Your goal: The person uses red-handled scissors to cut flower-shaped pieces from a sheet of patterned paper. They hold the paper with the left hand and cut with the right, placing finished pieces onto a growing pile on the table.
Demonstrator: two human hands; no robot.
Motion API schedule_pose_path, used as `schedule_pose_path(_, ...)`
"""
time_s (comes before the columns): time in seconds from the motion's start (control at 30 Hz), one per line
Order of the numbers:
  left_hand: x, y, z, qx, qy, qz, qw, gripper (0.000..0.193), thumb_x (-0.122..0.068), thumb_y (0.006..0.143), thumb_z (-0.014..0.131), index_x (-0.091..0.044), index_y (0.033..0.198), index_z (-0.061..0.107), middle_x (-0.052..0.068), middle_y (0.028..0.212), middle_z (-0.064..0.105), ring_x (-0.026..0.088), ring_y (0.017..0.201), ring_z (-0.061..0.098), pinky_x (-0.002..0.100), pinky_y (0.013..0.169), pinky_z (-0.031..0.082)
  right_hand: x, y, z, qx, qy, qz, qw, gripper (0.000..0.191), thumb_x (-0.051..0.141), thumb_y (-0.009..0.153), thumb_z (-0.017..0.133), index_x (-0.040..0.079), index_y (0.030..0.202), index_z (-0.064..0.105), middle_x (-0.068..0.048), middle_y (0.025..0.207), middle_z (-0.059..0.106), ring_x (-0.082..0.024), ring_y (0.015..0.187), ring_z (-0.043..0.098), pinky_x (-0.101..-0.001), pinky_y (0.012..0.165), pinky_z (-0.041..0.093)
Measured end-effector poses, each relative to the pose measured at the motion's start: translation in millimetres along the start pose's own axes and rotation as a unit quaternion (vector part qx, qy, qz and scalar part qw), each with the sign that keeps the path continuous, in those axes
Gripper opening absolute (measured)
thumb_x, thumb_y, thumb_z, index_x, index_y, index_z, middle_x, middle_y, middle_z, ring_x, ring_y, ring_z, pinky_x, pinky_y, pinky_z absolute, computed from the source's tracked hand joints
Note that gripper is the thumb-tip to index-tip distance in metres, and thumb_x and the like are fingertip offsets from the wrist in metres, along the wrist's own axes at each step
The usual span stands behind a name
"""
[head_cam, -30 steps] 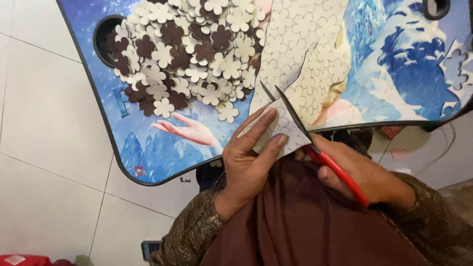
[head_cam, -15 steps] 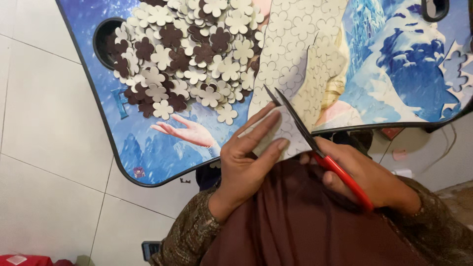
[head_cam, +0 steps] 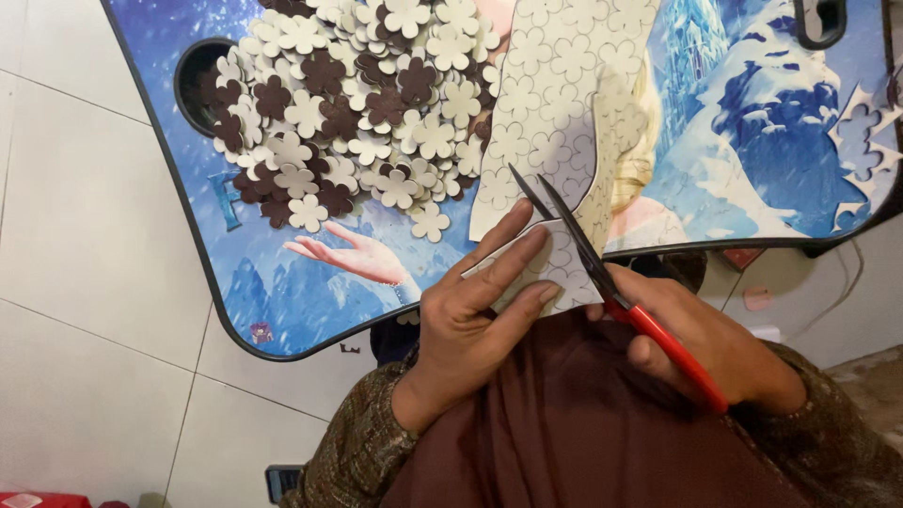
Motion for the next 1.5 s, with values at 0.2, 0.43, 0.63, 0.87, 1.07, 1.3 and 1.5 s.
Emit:
schedule_pose_path(0.2, -1.7, 3.2, -2.3, 0.009, 0.005, -0.009, 1.0, 0.045, -0.003, 0.094, 0.078, -0.004, 0.138, 0.065, 0.02, 0.153, 0.059, 0.026, 0.141, 0.062, 0.034, 0.113, 0.057, 1.6, 4.1, -3.1, 0.007, 0.02, 0.017, 1.0, 0.091, 0.082, 0.091, 0.038, -0.002, 0.12, 0.058, -0.009, 0.097, 0.063, -0.023, 0.087, 0.062, -0.0346, 0.074, 0.054)
schedule_pose_path(0.43, -1.1, 6.7, -9.7, 0.024, 0.021, -0.028, 0.999, 0.044, -0.006, 0.094, 0.078, -0.006, 0.137, 0.066, 0.017, 0.153, 0.059, 0.024, 0.138, 0.063, 0.034, 0.113, 0.055, -18.4, 2.2, -3.4, 0.009, 0.043, 0.083, 0.996, 0.07, 0.076, 0.082, 0.053, 0.007, 0.091, 0.058, -0.001, 0.068, 0.048, -0.012, 0.065, 0.041, -0.0309, 0.052, 0.04)
schedule_pose_path(0.63, -4.6, 10.5, -33.4, -0.036, 0.071, -0.002, 0.997, 0.058, 0.005, 0.098, 0.067, -0.008, 0.153, 0.054, 0.012, 0.164, 0.051, 0.028, 0.155, 0.048, 0.041, 0.126, 0.043, -28.0, 19.4, -3.5, -0.008, 0.011, 0.101, 0.995, 0.046, 0.049, 0.084, 0.074, 0.006, 0.083, 0.057, 0.0, 0.068, 0.05, -0.012, 0.065, 0.045, -0.0304, 0.056, 0.042)
schedule_pose_path(0.87, -9.2, 17.4, -74.6, -0.158, -0.092, -0.038, 0.982, 0.072, 0.011, 0.097, 0.057, -0.017, 0.159, 0.033, 0.005, 0.178, 0.02, 0.015, 0.101, 0.058, 0.02, 0.064, 0.044, -4.6, 26.0, 9.6, 0.023, -0.005, 0.064, 0.998, 0.064, 0.059, 0.085, 0.068, 0.006, 0.119, 0.058, -0.004, 0.084, 0.059, -0.017, 0.077, 0.058, -0.0322, 0.07, 0.05)
schedule_pose_path(1.07, -21.7, 15.5, -75.3, -0.21, -0.147, 0.028, 0.966, 0.049, 0.005, 0.105, 0.074, -0.01, 0.149, 0.059, 0.003, 0.105, 0.063, 0.007, 0.086, 0.063, 0.02, 0.079, 0.056, 17.3, 26.9, 15.5, 0.041, -0.007, 0.019, 0.999, 0.088, 0.079, 0.082, 0.054, 0.003, 0.128, 0.055, -0.006, 0.092, 0.058, -0.018, 0.085, 0.057, -0.0326, 0.078, 0.05)
schedule_pose_path(1.3, -33.3, 6.1, -59.2, -0.181, -0.04, 0.017, 0.983, 0.035, 0.0, 0.098, 0.076, -0.004, 0.132, 0.07, -0.002, 0.099, 0.06, 0.002, 0.082, 0.059, 0.018, 0.074, 0.052, 28.4, 29.6, 19.1, 0.032, 0.013, 0.014, 0.999, 0.095, 0.081, 0.083, 0.053, 0.0, 0.135, 0.05, -0.007, 0.096, 0.057, -0.018, 0.086, 0.055, -0.0327, 0.079, 0.049)
schedule_pose_path(1.5, -42.9, 8.0, -48.2, -0.155, 0.008, 0.036, 0.987, 0.043, -0.002, 0.096, 0.079, -0.006, 0.137, 0.068, -0.003, 0.098, 0.058, -0.001, 0.073, 0.055, 0.016, 0.063, 0.046, 41.3, 32.6, 20.5, 0.029, 0.023, -0.015, 0.999, 0.105, 0.085, 0.085, 0.049, -0.002, 0.144, 0.042, -0.007, 0.104, 0.058, -0.019, 0.089, 0.056, -0.0332, 0.08, 0.049)
Point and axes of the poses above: each hand's wrist, its own y-axis towards the middle knuckle, its own z-axis out of the palm, x = y × z, the point moved 7 cm from there along y, towards the middle knuckle
